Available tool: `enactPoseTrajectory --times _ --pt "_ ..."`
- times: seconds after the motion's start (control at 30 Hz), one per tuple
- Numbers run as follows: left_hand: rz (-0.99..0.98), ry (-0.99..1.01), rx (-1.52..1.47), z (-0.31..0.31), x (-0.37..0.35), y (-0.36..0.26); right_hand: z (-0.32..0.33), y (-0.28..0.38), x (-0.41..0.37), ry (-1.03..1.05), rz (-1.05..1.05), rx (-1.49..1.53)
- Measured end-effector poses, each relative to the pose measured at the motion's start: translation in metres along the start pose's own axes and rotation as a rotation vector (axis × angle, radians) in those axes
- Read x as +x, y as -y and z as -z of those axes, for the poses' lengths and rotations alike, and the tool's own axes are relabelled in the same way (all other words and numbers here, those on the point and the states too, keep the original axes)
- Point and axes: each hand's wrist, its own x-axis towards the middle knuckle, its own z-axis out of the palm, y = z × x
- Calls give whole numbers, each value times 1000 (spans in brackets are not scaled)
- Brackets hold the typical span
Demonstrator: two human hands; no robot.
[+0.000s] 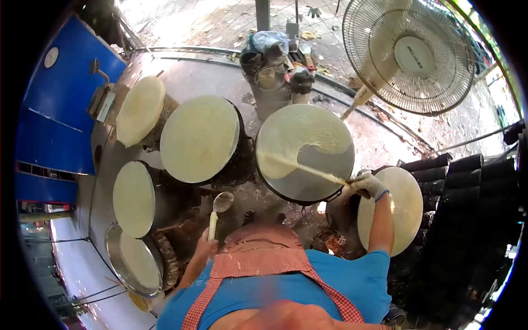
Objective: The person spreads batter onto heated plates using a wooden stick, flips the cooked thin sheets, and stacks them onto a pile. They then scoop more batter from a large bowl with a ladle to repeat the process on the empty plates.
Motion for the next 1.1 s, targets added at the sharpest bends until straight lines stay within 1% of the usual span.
enactPoseTrajectory --times 0.07,0.13,0.17,0.23,0.3,0.33,0.4,0.43,0.47,0.5,0.53,0.57,0.6,0.63,0.67,0.7,0.73,0.77,0.8,0.83,0.87,0.93,0.97,1.0,1.07,1.1 --pt "57 33 -97 7 0 3 -3 18 24 -100 -2 92" --pt "50 25 -32 3 -7 -3 -28 49 61 -159 328 75" --pt "51 21 2 4 -11 -4 -27 50 71 -102 303 -37" --pt "30 56 -45 19 -9 2 -38 40 80 19 247 -242" --pt "13 75 -131 26 -16 0 -44 44 12 122 -61 -143" --pt "4 62 -43 32 -16 -3 -40 20 -6 -24 -313 -524" --pt "-1 35 122 48 -12 -3 -53 -5 -92 -115 -383 -440" --pt "34 74 131 58 -13 -9 -67 -27 -131 -188 -408 -510" --pt "64 124 143 69 -9 -14 -77 -67 -179 -306 -196 76" --pt "95 147 131 87 7 -5 -101 -107 -207 -511 -183 283" --pt "129 173 185 87 1 -20 -135 -135 -219 -608 -104 328" --pt "141 220 167 99 10 -17 -181 -160 -204 -786 61 462" --pt "154 272 150 110 19 -14 -250 -110 -198 -729 66 666" --pt "184 276 163 114 19 -22 -298 -118 -165 -877 124 648" --pt "213 272 166 119 8 -26 -327 -155 -120 -951 176 470" --pt "199 325 155 126 2 -29 -358 -150 -77 -1018 371 60" --pt "190 344 129 130 -9 -31 -390 -145 -35 -1148 546 -349" --pt "191 390 115 137 -15 -31 -431 -91 -20 -1142 292 136" --pt "195 427 114 146 -20 -34 -441 -83 6 -1200 311 -77" --pt "191 462 79 150 -29 -36 -445 -68 7 -1187 203 -212" --pt "203 502 53 155 -38 -37 -451 -62 -6 -1171 76 -342" --pt "153 576 -28 176 -48 -30 -442 -76 -38 -1211 -6 -567" --pt "156 718 -163 188 -55 -23 -434 -94 -51 -1176 -127 -598" --pt "164 856 -304 197 -59 -20 -433 -103 -66 -1255 -98 -595" --pt "184 962 -467 201 -60 -18 -436 -95 -65 -1314 -17 -334" --pt "202 1003 -560 203 -65 -12 -442 -80 -54 -1288 16 -187"
